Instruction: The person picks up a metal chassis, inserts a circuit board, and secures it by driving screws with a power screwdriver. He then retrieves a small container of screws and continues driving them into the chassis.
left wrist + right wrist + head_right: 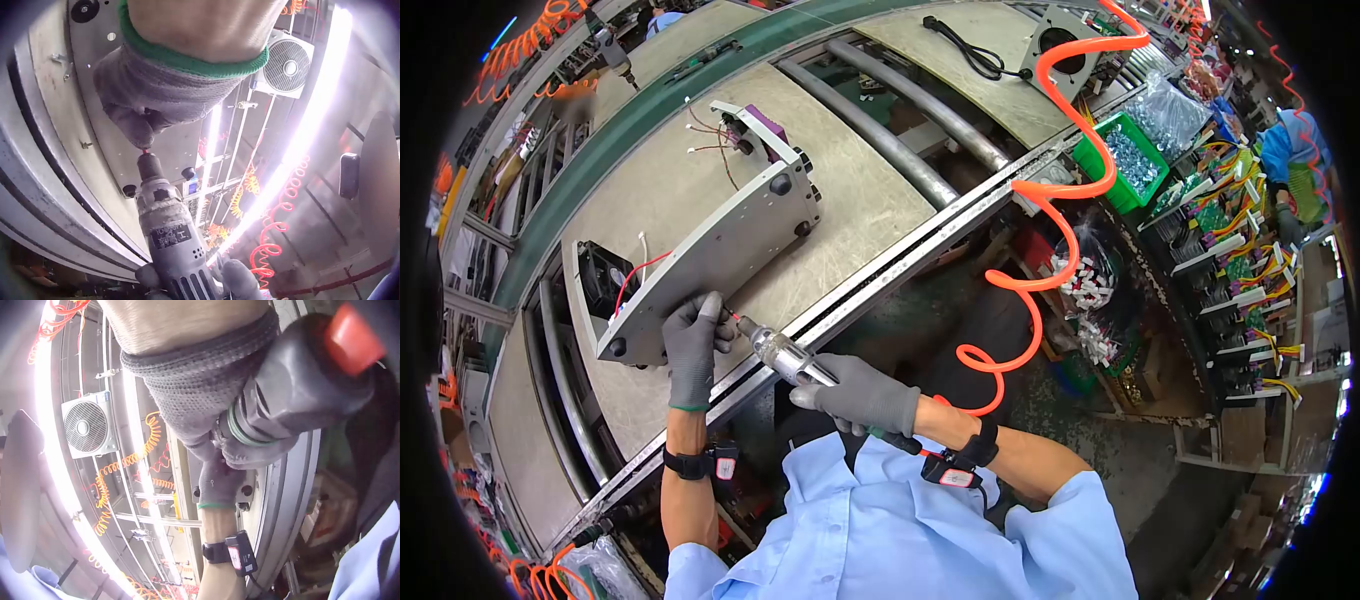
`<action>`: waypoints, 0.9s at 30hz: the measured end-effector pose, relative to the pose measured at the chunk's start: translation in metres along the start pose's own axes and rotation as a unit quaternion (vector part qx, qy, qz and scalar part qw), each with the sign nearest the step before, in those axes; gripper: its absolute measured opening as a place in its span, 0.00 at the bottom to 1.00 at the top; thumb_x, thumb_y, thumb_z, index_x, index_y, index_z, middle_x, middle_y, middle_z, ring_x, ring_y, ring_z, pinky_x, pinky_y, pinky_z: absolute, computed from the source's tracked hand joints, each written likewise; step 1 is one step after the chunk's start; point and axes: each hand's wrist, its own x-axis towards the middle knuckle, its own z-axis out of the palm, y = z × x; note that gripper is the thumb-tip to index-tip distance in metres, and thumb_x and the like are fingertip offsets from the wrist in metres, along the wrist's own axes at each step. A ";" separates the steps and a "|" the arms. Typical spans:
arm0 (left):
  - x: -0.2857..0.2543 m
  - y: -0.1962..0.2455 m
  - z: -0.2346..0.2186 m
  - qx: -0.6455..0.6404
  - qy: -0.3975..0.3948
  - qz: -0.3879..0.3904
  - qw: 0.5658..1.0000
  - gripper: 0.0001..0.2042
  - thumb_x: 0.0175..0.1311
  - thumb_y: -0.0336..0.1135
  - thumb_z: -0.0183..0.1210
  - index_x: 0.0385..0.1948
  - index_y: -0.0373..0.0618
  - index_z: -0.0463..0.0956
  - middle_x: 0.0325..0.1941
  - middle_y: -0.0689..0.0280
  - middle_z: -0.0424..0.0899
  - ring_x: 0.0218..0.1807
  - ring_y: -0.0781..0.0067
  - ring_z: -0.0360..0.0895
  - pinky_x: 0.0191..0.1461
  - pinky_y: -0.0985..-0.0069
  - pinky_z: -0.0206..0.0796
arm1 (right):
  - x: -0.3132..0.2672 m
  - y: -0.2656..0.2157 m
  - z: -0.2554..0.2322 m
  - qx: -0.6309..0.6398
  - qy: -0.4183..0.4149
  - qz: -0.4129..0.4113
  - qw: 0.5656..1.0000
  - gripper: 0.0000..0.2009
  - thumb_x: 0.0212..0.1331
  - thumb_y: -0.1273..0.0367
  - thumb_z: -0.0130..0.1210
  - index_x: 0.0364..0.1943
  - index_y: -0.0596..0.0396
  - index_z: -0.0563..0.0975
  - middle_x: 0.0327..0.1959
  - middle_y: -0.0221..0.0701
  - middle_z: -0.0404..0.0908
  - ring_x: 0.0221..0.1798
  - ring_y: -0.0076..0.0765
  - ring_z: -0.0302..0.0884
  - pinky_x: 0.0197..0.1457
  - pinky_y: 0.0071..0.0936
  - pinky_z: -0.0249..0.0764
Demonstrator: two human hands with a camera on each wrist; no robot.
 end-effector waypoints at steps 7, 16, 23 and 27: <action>-0.003 0.006 -0.004 0.036 -0.020 -0.018 0.999 0.14 0.72 0.42 0.64 0.33 0.39 0.81 0.27 0.67 0.82 0.21 0.82 0.76 0.21 0.83 0.67 | -0.010 -0.002 0.002 -0.025 0.008 -0.001 1.000 0.22 0.63 0.55 0.61 0.52 0.57 0.73 0.23 0.27 0.73 0.21 0.20 0.72 0.22 0.23 0.71; 0.013 -0.008 -0.036 -0.119 -0.220 -0.121 0.961 0.14 0.72 0.43 0.63 0.43 0.39 0.80 0.31 0.67 0.83 0.23 0.83 0.75 0.23 0.84 0.65 | -0.015 0.005 -0.011 -0.015 -0.040 0.003 0.999 0.20 0.66 0.57 0.61 0.52 0.55 0.74 0.21 0.24 0.72 0.19 0.18 0.71 0.20 0.22 0.68; 0.007 -0.008 -0.047 -0.091 -0.257 -0.097 0.957 0.17 0.71 0.43 0.64 0.48 0.37 0.79 0.34 0.66 0.84 0.27 0.83 0.77 0.29 0.84 0.69 | -0.014 0.005 -0.011 -0.004 -0.049 0.003 0.999 0.21 0.65 0.60 0.64 0.55 0.56 0.74 0.23 0.24 0.74 0.19 0.18 0.71 0.20 0.21 0.68; 0.001 0.004 -0.043 -0.098 -0.273 -0.092 0.952 0.19 0.71 0.44 0.64 0.48 0.33 0.79 0.34 0.65 0.85 0.26 0.83 0.77 0.29 0.86 0.70 | -0.019 0.003 -0.015 -0.002 -0.041 0.025 0.999 0.22 0.62 0.61 0.65 0.55 0.57 0.74 0.25 0.25 0.74 0.21 0.18 0.73 0.22 0.21 0.69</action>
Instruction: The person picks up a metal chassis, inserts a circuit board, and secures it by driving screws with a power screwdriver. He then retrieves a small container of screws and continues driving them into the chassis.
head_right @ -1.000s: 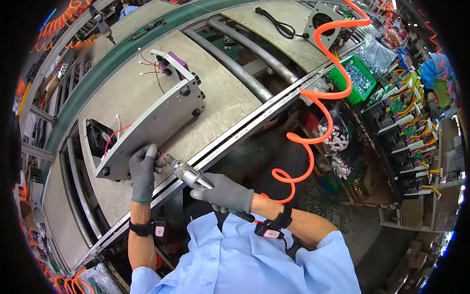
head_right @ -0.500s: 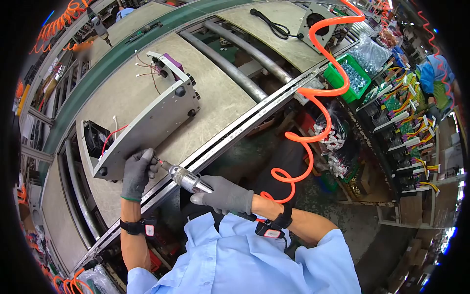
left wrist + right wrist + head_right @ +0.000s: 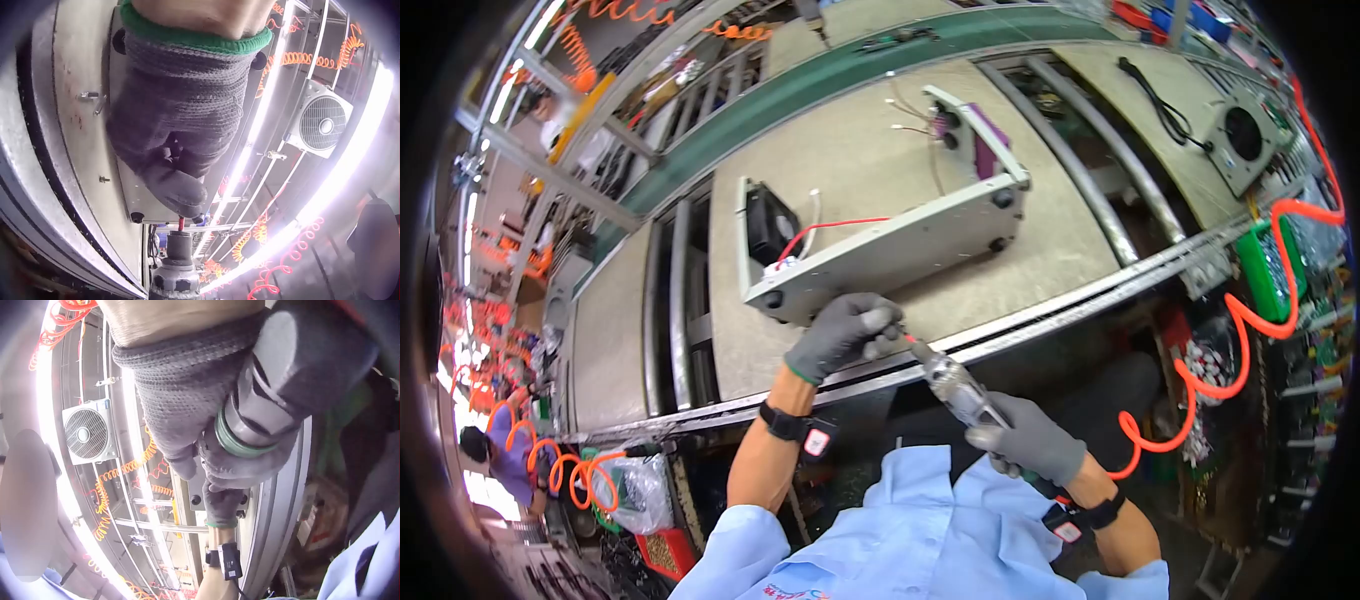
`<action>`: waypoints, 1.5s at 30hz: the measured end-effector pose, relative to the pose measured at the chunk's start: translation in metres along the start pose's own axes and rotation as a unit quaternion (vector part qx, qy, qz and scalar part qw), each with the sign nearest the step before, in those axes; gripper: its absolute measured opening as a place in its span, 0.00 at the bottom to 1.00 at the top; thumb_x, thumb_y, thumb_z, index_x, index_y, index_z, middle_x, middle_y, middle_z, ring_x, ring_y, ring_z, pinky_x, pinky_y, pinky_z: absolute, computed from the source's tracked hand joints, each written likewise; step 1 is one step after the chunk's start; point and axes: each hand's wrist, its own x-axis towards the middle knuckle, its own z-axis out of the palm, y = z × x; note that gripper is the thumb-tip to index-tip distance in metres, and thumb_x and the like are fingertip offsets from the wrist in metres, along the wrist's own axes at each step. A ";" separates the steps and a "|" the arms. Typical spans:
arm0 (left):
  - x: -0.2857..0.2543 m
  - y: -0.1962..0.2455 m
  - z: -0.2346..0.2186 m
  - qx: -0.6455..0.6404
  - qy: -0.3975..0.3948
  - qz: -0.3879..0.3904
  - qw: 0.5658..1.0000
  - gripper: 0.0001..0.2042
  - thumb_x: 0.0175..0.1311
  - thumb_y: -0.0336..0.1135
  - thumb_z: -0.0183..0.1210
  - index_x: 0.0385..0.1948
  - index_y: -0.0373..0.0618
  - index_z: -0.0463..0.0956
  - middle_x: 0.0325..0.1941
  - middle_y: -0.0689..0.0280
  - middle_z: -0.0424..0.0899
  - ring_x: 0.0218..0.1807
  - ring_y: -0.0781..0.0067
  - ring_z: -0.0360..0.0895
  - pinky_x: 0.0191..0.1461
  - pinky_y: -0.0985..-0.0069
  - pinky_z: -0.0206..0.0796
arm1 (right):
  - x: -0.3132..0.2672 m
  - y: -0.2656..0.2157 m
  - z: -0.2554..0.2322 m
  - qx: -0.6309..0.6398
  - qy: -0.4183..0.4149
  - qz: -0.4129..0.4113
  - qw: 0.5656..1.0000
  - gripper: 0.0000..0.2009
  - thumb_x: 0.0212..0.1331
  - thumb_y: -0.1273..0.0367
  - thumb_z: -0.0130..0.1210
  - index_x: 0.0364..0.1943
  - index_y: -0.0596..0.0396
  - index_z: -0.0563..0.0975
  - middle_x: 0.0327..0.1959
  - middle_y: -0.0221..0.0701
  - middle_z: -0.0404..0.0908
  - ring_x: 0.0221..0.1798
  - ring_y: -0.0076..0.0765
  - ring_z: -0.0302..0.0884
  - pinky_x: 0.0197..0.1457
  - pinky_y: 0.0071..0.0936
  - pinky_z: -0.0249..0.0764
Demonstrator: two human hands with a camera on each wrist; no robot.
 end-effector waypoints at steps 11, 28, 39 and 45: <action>-0.001 -0.005 0.037 0.003 0.087 -0.040 0.995 0.15 0.74 0.41 0.61 0.45 0.35 0.82 0.33 0.64 0.84 0.27 0.80 0.79 0.27 0.82 0.71 | 0.001 0.008 0.017 -0.045 0.125 -0.045 0.990 0.26 0.57 0.58 0.69 0.54 0.60 0.74 0.27 0.27 0.74 0.22 0.18 0.71 0.24 0.22 0.69; -0.055 -0.036 0.012 0.560 0.351 0.122 0.741 0.08 0.63 0.34 0.65 0.42 0.46 0.83 0.41 0.56 0.83 0.40 0.49 0.83 0.44 0.59 0.75 | 0.013 0.017 0.010 0.005 0.164 -0.072 0.984 0.22 0.60 0.60 0.66 0.51 0.59 0.74 0.26 0.28 0.74 0.20 0.18 0.71 0.20 0.21 0.69; -0.065 0.006 0.020 0.421 0.266 0.125 0.858 0.05 0.67 0.28 0.59 0.41 0.39 0.78 0.34 0.58 0.83 0.32 0.67 0.82 0.36 0.69 0.73 | 0.018 0.008 0.006 0.020 0.188 -0.069 0.980 0.18 0.62 0.61 0.66 0.48 0.56 0.74 0.26 0.28 0.75 0.19 0.18 0.72 0.19 0.22 0.68; -0.053 0.120 0.026 0.250 0.165 0.122 0.946 0.11 0.68 0.27 0.60 0.50 0.37 0.82 0.34 0.71 0.82 0.31 0.84 0.78 0.35 0.82 0.71 | 0.032 0.005 0.003 0.006 0.175 -0.052 0.983 0.18 0.62 0.61 0.65 0.48 0.57 0.74 0.26 0.28 0.75 0.19 0.19 0.72 0.20 0.23 0.70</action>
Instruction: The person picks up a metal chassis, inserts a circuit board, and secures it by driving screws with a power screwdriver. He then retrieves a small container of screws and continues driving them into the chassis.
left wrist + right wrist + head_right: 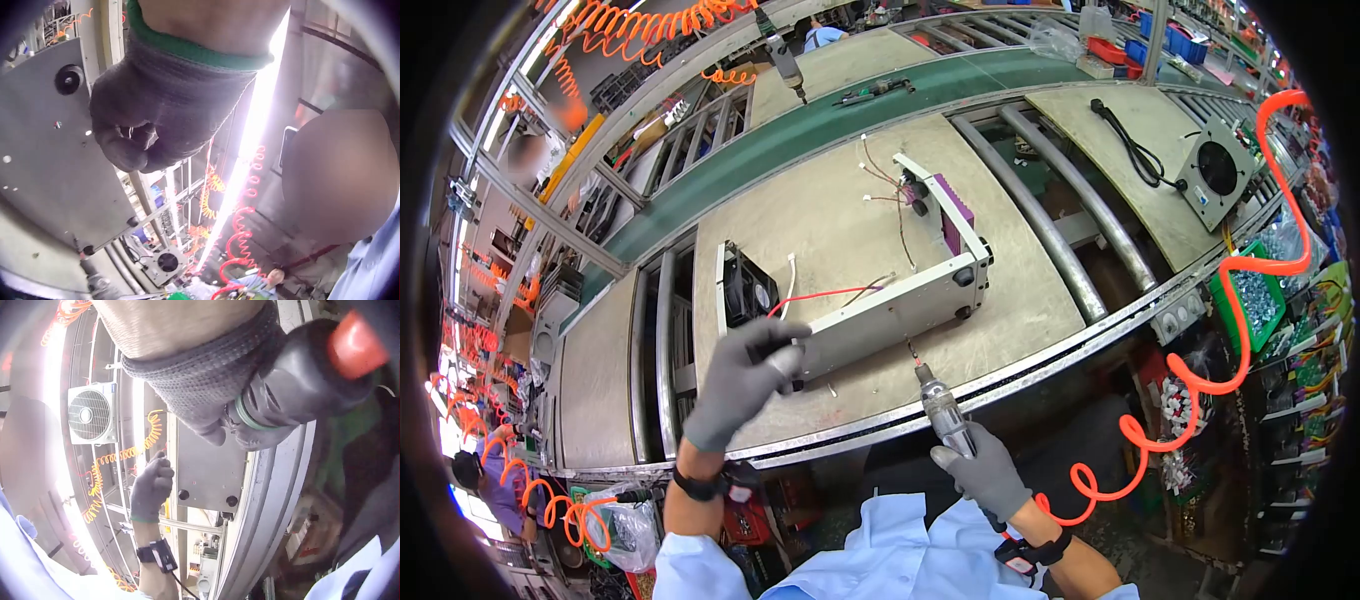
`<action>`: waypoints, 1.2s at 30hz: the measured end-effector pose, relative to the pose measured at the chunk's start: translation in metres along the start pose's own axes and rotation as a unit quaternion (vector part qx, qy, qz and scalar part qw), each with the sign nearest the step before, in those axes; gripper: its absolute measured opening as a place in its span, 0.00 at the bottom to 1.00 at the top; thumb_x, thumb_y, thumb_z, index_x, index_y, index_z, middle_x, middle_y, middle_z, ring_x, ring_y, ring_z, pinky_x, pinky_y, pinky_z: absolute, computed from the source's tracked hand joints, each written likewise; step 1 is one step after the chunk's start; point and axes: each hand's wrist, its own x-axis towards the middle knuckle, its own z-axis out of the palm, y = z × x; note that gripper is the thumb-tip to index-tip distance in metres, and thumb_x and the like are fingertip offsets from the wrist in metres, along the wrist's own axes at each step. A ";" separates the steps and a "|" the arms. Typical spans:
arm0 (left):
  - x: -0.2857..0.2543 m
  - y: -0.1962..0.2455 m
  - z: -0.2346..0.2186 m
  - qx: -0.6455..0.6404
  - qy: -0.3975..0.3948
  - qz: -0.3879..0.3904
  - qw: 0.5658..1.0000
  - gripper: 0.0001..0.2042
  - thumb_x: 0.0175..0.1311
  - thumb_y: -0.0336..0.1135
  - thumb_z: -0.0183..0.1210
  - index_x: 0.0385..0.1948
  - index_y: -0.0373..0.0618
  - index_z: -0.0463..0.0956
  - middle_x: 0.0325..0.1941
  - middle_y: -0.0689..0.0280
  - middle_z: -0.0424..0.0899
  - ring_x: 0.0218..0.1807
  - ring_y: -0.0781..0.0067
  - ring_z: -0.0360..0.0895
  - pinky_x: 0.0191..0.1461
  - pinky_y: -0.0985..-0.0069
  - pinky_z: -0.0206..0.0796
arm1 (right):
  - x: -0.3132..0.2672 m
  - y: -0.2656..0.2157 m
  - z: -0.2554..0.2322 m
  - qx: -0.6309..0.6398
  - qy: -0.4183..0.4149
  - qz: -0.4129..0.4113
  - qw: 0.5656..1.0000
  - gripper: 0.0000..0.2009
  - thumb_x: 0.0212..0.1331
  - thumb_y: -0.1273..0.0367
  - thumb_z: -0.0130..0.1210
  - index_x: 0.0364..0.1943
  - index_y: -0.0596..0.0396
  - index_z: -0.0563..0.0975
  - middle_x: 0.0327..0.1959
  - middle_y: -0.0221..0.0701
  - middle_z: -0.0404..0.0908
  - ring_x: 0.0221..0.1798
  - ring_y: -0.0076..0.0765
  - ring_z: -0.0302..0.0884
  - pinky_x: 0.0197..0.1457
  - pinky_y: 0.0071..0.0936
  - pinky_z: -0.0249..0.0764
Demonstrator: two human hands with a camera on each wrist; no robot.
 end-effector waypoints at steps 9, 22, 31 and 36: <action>0.144 0.010 -0.012 0.010 -0.121 -0.117 0.986 0.13 0.71 0.35 0.62 0.48 0.35 0.82 0.40 0.63 0.86 0.34 0.79 0.84 0.34 0.83 0.78 | 0.006 -0.005 0.008 0.014 0.007 0.028 0.999 0.19 0.63 0.60 0.66 0.49 0.58 0.75 0.27 0.29 0.75 0.20 0.20 0.72 0.22 0.24 0.70; 0.213 -0.067 0.062 0.190 -0.381 -0.210 0.880 0.10 0.61 0.34 0.66 0.40 0.41 0.87 0.28 0.71 0.82 0.27 0.81 0.73 0.26 0.77 0.63 | 0.015 -0.008 0.007 0.077 -0.007 0.087 0.993 0.21 0.60 0.61 0.69 0.52 0.56 0.75 0.28 0.27 0.76 0.23 0.19 0.73 0.25 0.24 0.70; 0.213 -0.082 0.069 0.178 -0.408 -0.211 0.870 0.09 0.58 0.34 0.65 0.36 0.42 0.86 0.26 0.73 0.82 0.27 0.82 0.73 0.28 0.76 0.65 | 0.017 -0.008 0.006 0.089 -0.022 0.086 0.992 0.19 0.61 0.63 0.67 0.50 0.57 0.72 0.26 0.29 0.75 0.20 0.21 0.73 0.22 0.24 0.70; 0.208 -0.078 0.067 0.155 -0.392 -0.214 0.881 0.10 0.59 0.36 0.65 0.39 0.43 0.87 0.29 0.73 0.84 0.30 0.83 0.74 0.31 0.76 0.67 | 0.016 -0.006 0.007 0.100 -0.021 0.082 0.991 0.18 0.61 0.64 0.66 0.49 0.56 0.73 0.26 0.29 0.75 0.19 0.22 0.73 0.21 0.24 0.70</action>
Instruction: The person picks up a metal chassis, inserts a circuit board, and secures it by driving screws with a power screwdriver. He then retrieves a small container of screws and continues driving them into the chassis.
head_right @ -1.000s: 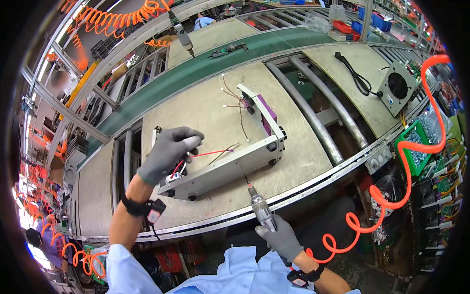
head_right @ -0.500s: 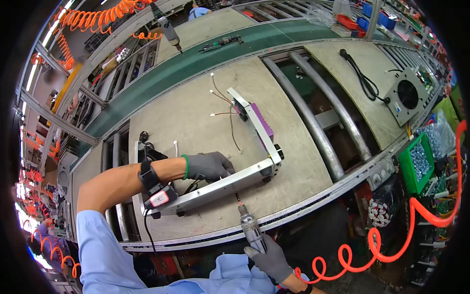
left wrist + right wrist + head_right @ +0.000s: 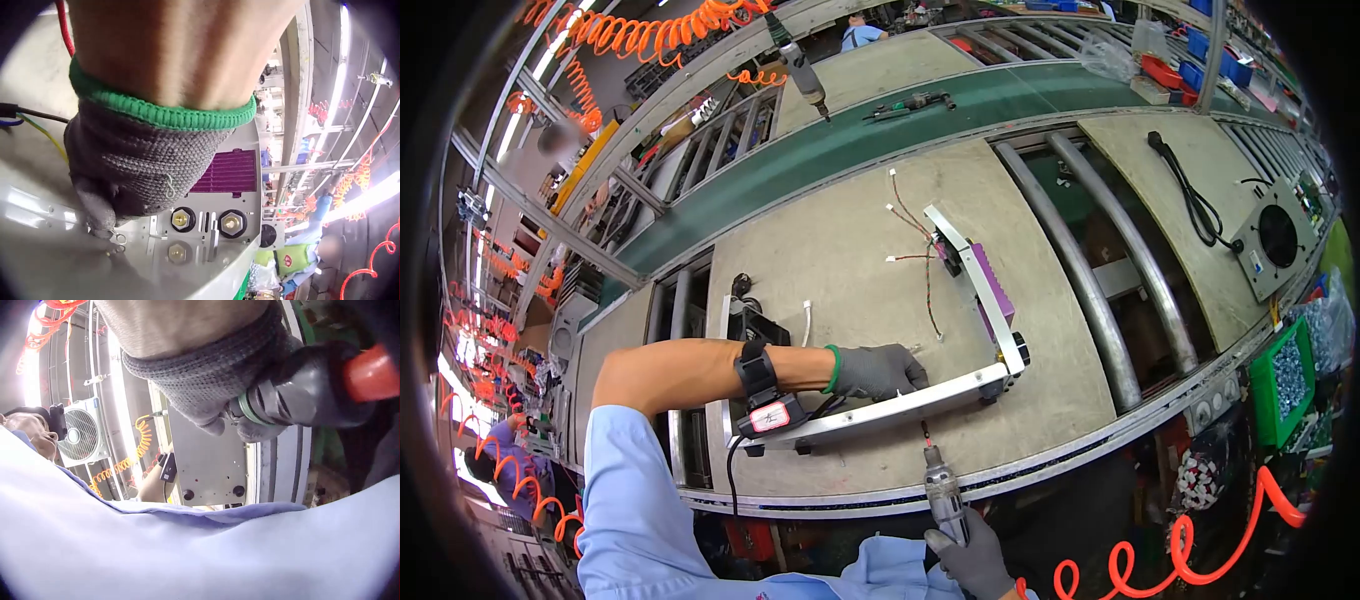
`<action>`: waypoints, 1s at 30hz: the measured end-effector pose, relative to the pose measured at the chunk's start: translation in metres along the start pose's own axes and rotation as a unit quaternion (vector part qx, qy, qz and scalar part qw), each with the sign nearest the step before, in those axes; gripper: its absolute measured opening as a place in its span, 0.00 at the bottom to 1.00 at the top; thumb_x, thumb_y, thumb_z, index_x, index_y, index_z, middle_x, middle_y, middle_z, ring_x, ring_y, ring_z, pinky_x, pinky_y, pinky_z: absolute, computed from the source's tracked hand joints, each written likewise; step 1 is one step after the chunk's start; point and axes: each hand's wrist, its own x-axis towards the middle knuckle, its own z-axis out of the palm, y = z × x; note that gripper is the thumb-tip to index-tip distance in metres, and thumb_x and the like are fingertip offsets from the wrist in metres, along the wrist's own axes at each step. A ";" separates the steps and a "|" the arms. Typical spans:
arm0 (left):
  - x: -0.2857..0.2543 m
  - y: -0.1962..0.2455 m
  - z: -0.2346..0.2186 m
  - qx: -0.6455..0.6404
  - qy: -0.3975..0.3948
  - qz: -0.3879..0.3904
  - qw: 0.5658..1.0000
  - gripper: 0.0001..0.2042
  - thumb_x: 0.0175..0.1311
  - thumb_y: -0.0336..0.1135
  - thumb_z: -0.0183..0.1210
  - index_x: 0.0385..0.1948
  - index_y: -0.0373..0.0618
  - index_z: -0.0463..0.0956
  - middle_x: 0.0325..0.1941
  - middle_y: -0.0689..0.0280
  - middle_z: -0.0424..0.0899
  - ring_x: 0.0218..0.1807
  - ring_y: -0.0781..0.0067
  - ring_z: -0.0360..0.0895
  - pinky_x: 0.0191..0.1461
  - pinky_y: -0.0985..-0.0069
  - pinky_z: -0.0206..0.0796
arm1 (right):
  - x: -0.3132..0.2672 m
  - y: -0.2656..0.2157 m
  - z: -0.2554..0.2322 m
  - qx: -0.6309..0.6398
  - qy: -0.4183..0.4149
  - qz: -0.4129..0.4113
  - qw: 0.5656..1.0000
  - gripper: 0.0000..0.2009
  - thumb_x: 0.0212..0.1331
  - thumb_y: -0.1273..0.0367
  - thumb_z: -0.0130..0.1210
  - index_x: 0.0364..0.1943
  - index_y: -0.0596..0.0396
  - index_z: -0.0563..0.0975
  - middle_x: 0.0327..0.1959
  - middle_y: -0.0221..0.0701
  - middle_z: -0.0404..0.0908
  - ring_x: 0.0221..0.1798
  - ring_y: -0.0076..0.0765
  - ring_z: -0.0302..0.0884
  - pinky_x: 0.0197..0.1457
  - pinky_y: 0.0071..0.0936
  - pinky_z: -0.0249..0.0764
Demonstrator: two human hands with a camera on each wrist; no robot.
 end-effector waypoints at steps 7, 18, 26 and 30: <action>0.005 -0.003 0.001 0.010 0.021 0.003 1.000 0.11 0.60 0.36 0.65 0.41 0.42 0.88 0.33 0.69 0.87 0.31 0.80 0.76 0.34 0.75 0.70 | 0.000 0.003 0.008 -0.017 0.030 -0.051 0.998 0.17 0.65 0.66 0.62 0.55 0.54 0.76 0.24 0.24 0.74 0.18 0.18 0.68 0.19 0.21 0.63; 0.056 -0.053 -0.010 0.427 -0.054 0.306 0.849 0.12 0.51 0.35 0.65 0.37 0.46 0.81 0.38 0.53 0.86 0.44 0.41 0.82 0.44 0.52 0.76 | 0.010 0.024 -0.002 0.048 -0.027 -0.010 0.998 0.13 0.69 0.60 0.58 0.47 0.51 0.74 0.22 0.23 0.72 0.16 0.18 0.67 0.17 0.20 0.63; 0.057 -0.048 -0.010 0.539 -0.061 0.327 0.774 0.11 0.53 0.36 0.65 0.38 0.45 0.81 0.39 0.52 0.86 0.44 0.42 0.83 0.46 0.52 0.76 | 0.000 0.011 0.016 0.014 0.024 -0.029 0.999 0.13 0.69 0.60 0.60 0.48 0.50 0.74 0.18 0.21 0.69 0.15 0.17 0.65 0.17 0.20 0.60; 0.053 -0.043 -0.012 0.533 -0.060 0.300 0.789 0.11 0.54 0.36 0.65 0.37 0.44 0.81 0.39 0.51 0.86 0.43 0.43 0.83 0.46 0.52 0.76 | -0.001 0.014 0.019 0.014 0.032 -0.039 0.999 0.14 0.69 0.62 0.60 0.52 0.51 0.74 0.18 0.21 0.70 0.14 0.17 0.65 0.16 0.21 0.60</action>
